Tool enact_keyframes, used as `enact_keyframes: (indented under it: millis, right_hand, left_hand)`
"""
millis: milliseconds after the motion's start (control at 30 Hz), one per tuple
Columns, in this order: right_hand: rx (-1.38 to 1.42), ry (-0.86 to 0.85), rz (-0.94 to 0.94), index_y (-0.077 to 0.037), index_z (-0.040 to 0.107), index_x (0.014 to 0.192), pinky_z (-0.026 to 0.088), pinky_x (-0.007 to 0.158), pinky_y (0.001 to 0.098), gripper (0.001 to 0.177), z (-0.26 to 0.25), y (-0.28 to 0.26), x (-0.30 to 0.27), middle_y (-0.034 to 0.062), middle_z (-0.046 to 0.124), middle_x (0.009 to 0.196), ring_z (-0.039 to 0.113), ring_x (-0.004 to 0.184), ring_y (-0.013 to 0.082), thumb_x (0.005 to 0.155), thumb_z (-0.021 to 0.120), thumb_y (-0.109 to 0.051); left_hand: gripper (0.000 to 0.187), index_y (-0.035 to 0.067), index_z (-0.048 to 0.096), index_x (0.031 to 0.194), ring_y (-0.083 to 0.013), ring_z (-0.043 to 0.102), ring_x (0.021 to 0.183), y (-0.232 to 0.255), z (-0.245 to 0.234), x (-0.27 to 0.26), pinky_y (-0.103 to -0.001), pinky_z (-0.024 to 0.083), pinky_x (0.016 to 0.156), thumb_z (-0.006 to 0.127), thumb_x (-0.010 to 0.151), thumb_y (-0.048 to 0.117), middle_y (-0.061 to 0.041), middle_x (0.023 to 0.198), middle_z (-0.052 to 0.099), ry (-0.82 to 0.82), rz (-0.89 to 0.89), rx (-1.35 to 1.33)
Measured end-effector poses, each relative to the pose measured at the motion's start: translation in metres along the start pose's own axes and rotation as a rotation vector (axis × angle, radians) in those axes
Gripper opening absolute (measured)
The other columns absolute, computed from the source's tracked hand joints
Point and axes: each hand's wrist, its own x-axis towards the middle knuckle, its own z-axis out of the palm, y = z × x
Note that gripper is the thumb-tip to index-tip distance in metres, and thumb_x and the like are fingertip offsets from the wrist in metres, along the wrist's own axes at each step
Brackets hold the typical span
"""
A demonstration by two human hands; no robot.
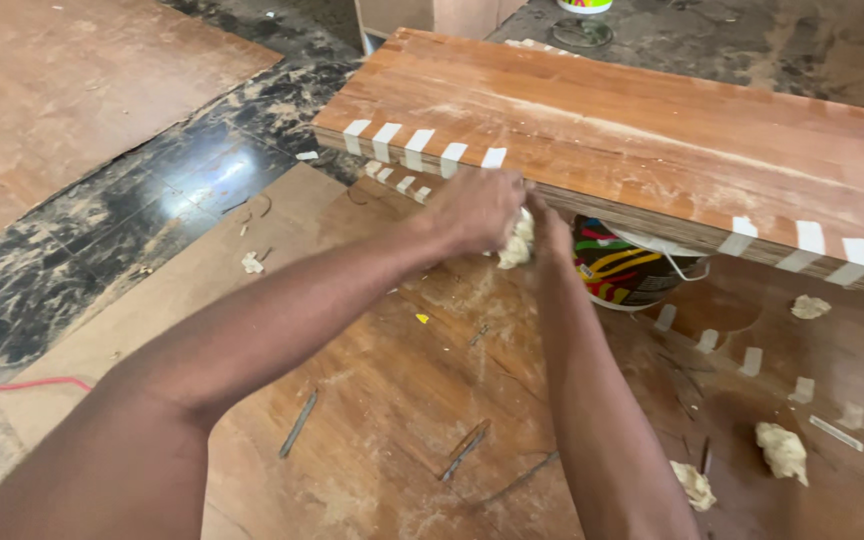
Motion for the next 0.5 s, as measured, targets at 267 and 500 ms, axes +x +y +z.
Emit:
enact_keyframes:
  millis: [267,500]
  right_hand:
    - [-0.040,0.029,-0.050,-0.007,0.071,0.113,0.064,0.071,0.0406,0.033,-0.034,0.042,0.034,0.0094,0.074,0.100,0.072,0.084,0.0224,0.086,0.076,-0.025]
    - [0.076,-0.022,0.056,-0.010,0.070,0.112,0.058,0.066,0.0395,0.041,-0.022,0.051,0.080,0.0069,0.070,0.093,0.067,0.077,0.0226,0.096,0.067,-0.048]
  left_hand:
    - [0.032,0.008,0.066,0.121,-0.0229,0.068,0.083,-0.014,0.021,-0.037,-0.040,0.060,0.066,0.056,0.100,0.030,-0.009,0.098,0.069,0.339,0.129,-0.036]
    - [0.079,0.016,0.063,0.127,-0.0313,0.045,0.128,-0.073,0.009,0.028,-0.042,0.052,0.097,0.094,0.054,0.017,-0.004,0.137,0.050,0.127,-0.102,0.010]
